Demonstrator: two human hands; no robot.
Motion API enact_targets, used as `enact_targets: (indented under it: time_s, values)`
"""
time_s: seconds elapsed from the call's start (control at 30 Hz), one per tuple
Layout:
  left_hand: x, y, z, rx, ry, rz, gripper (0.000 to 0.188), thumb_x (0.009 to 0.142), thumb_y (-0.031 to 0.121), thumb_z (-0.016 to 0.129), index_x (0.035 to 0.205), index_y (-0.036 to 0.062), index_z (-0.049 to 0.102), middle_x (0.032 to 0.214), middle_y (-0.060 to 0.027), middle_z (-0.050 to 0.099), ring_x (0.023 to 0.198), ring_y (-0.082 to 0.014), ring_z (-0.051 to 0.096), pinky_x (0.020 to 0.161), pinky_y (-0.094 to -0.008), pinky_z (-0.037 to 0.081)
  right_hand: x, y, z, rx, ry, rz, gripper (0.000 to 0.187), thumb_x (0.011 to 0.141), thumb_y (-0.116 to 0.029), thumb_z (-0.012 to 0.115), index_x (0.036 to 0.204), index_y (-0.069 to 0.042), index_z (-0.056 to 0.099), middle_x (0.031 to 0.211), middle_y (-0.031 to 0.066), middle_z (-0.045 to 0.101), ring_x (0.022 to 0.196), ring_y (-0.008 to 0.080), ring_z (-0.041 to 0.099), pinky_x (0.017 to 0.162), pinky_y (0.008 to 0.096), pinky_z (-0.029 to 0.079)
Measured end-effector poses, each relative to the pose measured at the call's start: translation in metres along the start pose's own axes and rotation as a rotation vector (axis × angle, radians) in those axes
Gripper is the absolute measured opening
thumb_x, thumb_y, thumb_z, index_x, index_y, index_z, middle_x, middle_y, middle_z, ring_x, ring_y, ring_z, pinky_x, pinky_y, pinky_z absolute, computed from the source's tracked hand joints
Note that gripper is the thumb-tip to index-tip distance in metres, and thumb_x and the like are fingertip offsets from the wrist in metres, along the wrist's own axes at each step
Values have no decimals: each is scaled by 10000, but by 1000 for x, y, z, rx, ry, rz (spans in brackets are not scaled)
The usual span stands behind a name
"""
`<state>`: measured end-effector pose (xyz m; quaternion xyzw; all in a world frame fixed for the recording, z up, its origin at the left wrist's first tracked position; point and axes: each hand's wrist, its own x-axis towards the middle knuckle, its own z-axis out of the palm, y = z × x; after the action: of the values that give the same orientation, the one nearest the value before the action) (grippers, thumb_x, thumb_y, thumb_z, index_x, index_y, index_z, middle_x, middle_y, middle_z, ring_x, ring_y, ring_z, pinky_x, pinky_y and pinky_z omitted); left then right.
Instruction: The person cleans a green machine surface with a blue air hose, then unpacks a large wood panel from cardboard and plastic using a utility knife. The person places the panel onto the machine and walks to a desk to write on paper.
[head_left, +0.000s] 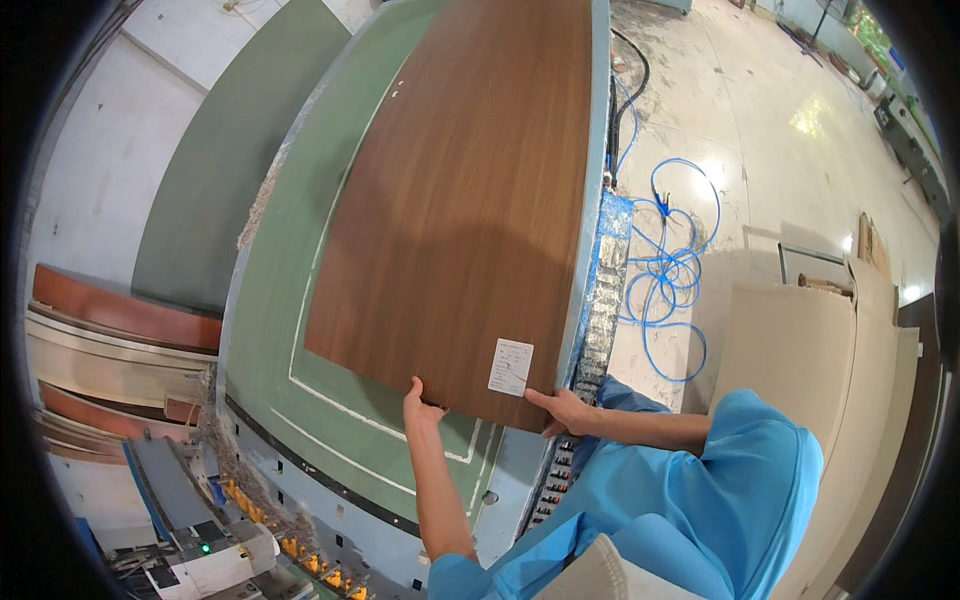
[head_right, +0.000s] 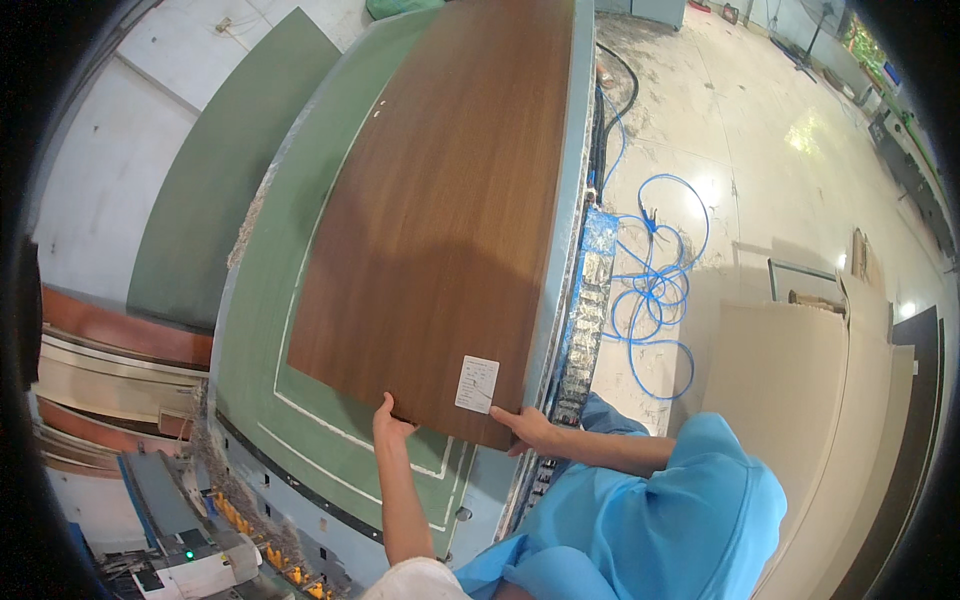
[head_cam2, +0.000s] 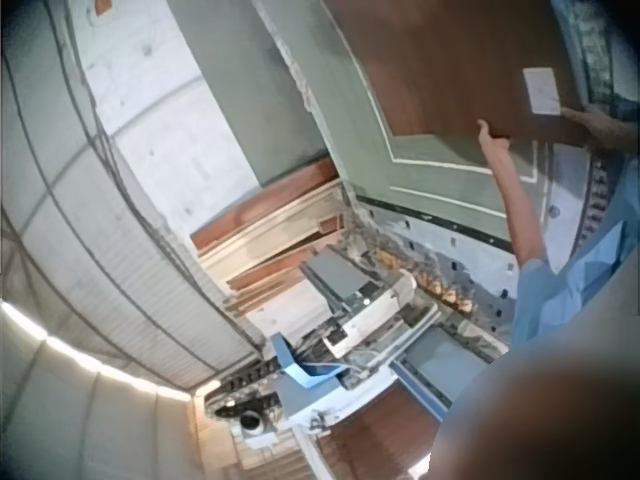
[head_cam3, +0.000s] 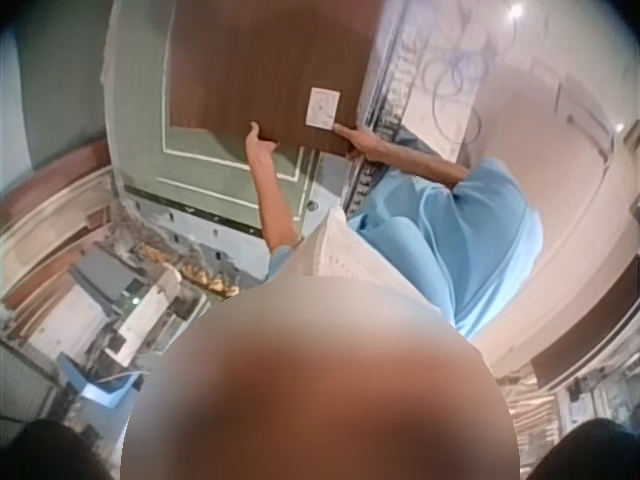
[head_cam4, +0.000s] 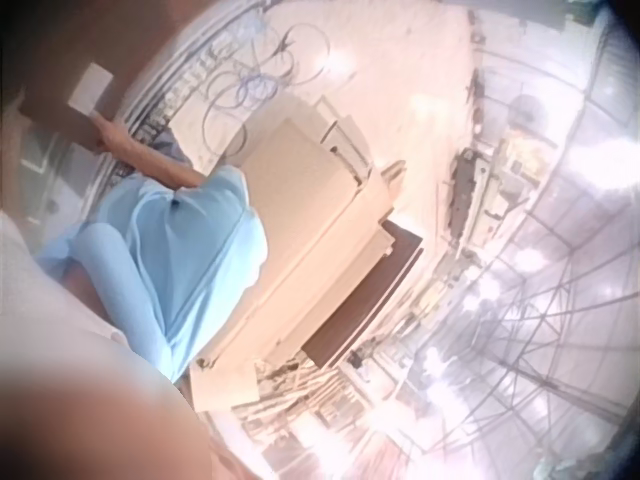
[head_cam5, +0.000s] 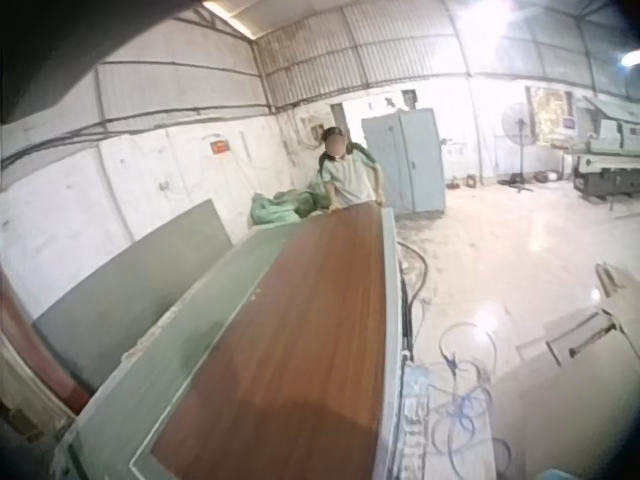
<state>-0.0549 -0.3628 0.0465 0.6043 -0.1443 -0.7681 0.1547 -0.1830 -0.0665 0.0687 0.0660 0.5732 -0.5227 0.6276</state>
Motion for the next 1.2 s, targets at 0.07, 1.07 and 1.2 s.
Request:
enact_targets:
  time_s: [0.07, 1.07, 1.2]
  values:
    - [-18, -11, 9, 39, 28, 119, 630, 1002, 531, 495, 1471, 123, 399, 1509, -144, 410, 1364, -365, 408, 1068, -626, 342, -2, -3, 6, -25, 13, -6, 892, 901, -555, 666, 1378, 162, 432, 1335, 269, 533, 971, 328, 678, 597, 374, 641]
    - [-89, -84, 24, -120, 22, 177, 852, 930, 760, 381, 1510, 137, 389, 1564, -125, 372, 1411, -366, 361, 1135, -607, 294, 82, -118, -24, -249, 194, -371, 795, 965, -534, 563, 1178, 221, 436, 1001, 306, 647, 820, 346, 723, 549, 381, 595]
    - [-88, -74, 23, -95, 72, 211, 858, 925, 765, 384, 1506, 133, 393, 1559, -121, 380, 1413, -363, 357, 1139, -602, 292, 92, -113, -15, -210, 185, -403, 786, 970, -529, 561, 1168, 220, 427, 923, 283, 657, 716, 328, 718, 524, 378, 573]
